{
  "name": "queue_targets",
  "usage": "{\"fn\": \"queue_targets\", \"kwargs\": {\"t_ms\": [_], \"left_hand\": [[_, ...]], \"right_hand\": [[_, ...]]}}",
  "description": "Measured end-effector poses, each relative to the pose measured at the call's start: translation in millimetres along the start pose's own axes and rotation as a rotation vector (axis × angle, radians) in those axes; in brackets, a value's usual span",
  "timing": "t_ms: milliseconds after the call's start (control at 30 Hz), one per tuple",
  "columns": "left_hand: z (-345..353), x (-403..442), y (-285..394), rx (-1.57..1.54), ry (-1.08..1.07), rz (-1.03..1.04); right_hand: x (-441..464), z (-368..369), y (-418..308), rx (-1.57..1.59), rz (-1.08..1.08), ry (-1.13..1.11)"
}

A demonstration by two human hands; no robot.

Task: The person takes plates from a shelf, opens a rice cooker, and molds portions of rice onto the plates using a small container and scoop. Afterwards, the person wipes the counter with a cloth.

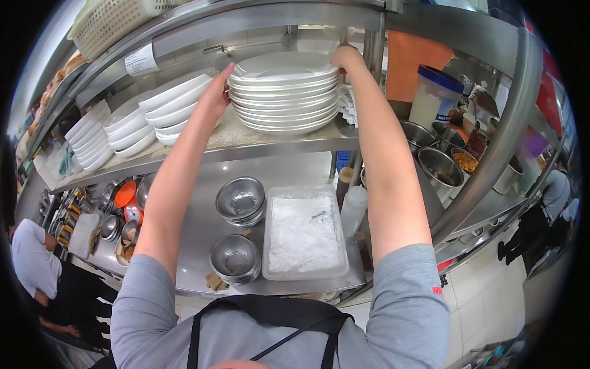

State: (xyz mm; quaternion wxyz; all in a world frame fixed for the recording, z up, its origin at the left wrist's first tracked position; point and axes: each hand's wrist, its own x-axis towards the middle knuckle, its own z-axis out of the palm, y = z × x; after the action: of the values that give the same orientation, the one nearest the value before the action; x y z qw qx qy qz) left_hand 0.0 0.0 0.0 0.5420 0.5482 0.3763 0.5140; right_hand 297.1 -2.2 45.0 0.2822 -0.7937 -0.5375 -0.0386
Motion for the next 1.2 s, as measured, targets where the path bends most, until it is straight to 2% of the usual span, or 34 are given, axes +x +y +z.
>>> {"fn": "queue_targets", "kwargs": {"t_ms": [67,100,167,267,500,567,600,667,833,900,967,1033,1067,1100,1133,1200], "left_hand": [[-9.7,26.4,-5.0,-0.1,-0.118,0.084],[2.8,39.7,-21.8,-0.162,-0.103,0.07],[-1.4,53.9,-21.5,-0.122,-0.108,0.013],[-4.0,52.8,-20.2,-0.155,-0.118,0.053],[-11.6,57.3,-27.4,-0.344,-0.158,0.022],[-12.6,59.9,-28.6,-0.382,-0.173,0.033],[-12.5,60.7,-30.3,-0.415,-0.182,0.042],[-11.7,60.1,-28.7,-0.46,-0.184,0.034],[-16.8,77.1,-23.0,-0.548,-0.253,0.045],[-14.3,70.6,-15.5,-0.586,-0.163,0.06],[-18.2,59.0,-9.6,-0.543,-0.218,0.067],[-23.6,54.1,-5.5,-0.564,-0.248,0.12],[-26.7,48.6,-2.8,-0.542,-0.286,0.221],[-29.3,37.7,1.9,-0.542,-0.312,0.206],[-33.0,25.2,5.9,-0.576,-0.336,0.237],[-40.6,-9.2,13.0,-0.661,-0.388,0.257]], "right_hand": [[0.1,6.3,0.5,0.108,0.0,-0.065],[12.1,1.5,10.8,0.047,-0.018,-0.077],[14.8,8.3,12.4,0.24,0.026,-0.024],[43.5,24.5,21.7,0.29,0.042,0.032],[6.5,18.5,6.0,0.577,0.034,0.133],[-15.6,8.4,-12.8,1.111,0.054,0.158],[-23.9,6.3,-21.9,1.106,0.062,0.167],[-36.2,2.0,-37.4,1.493,0.025,0.156],[-56.8,-7.7,-49.8,1.546,0.154,0.189],[-71.8,-10.4,-54.0,1.587,0.199,0.234],[-90.4,-11.8,-56.2,1.651,0.07,0.263],[-98.6,-15.2,-49.9,1.596,0.076,0.277],[-105.9,-19.1,-48.9,1.549,0.063,0.277],[-113.0,-21.8,-47.7,1.504,0.05,0.279],[-121.9,-18.9,-47.7,1.615,-0.039,0.356],[-163.8,-24.3,-51.3,1.6,-0.053,0.367]]}}
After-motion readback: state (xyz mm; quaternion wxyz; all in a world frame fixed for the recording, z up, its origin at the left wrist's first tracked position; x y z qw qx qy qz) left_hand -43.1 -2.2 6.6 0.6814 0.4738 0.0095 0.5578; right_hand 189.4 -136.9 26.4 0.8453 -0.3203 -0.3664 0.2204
